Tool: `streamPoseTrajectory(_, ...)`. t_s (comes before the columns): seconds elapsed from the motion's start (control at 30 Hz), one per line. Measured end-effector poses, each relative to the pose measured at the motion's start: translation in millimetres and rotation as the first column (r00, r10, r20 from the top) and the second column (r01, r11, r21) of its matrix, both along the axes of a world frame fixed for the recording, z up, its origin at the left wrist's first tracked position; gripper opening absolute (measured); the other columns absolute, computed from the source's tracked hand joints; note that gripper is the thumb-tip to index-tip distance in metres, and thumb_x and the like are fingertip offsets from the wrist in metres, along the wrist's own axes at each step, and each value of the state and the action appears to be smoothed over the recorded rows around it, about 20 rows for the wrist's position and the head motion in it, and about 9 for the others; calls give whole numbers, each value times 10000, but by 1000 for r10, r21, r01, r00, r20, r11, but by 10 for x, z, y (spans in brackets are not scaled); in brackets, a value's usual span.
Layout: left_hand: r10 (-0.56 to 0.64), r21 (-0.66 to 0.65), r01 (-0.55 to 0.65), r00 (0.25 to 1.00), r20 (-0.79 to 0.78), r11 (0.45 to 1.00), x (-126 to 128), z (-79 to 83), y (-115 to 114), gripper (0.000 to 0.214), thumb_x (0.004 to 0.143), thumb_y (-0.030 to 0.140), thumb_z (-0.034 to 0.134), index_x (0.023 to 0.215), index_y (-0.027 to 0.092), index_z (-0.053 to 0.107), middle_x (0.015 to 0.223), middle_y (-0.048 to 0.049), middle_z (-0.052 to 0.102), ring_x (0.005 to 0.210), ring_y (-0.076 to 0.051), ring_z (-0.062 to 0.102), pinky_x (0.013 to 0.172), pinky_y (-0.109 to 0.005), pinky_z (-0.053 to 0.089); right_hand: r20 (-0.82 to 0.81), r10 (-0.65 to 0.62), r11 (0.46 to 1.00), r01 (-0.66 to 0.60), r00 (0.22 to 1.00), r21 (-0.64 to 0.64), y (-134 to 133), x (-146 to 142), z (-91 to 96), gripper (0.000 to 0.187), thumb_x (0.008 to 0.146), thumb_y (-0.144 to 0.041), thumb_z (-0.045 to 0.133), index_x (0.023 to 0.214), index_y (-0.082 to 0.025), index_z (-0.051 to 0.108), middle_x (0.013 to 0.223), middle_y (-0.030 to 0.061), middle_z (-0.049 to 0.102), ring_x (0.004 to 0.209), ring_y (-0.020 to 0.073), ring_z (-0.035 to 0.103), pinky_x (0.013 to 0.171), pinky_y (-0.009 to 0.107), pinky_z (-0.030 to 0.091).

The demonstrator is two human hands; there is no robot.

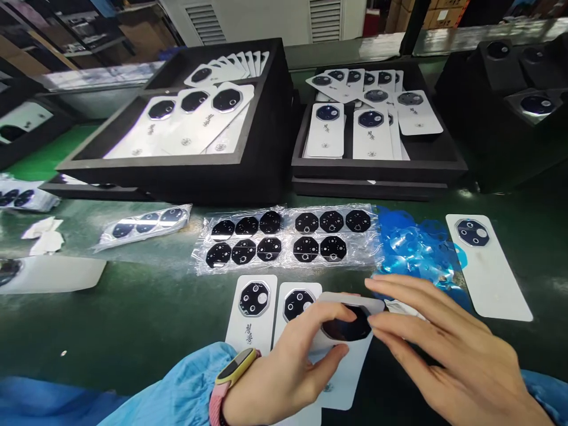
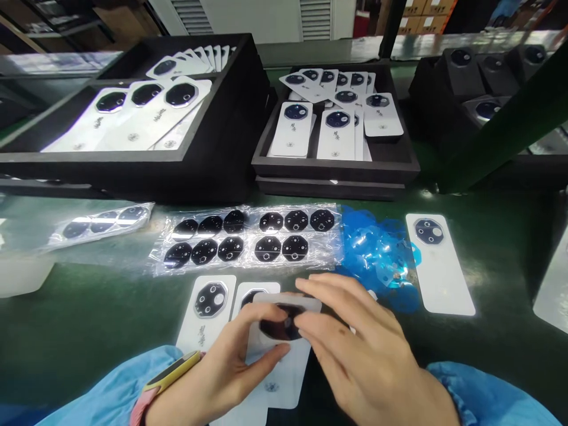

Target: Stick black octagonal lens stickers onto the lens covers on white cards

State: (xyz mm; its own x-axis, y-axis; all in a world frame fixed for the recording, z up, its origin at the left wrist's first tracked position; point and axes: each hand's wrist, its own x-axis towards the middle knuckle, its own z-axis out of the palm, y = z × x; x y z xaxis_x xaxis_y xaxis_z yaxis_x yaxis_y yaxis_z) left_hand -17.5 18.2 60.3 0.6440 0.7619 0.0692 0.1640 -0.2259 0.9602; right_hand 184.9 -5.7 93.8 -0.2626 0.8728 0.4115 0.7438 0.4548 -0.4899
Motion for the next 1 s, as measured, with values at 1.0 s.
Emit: streamPoseTrajectory(1.0,76,-465,-46,996,45,884,23,-99,-7,703,792,32,598,1306,455,372,1327,74,472,1184,-152,483,911,-236,483,-214,-71,885,-38,974,-465,131,-68,-100,216,883,-242,489,679,-252,559,893,23,650,857,192,625,671,263,554)
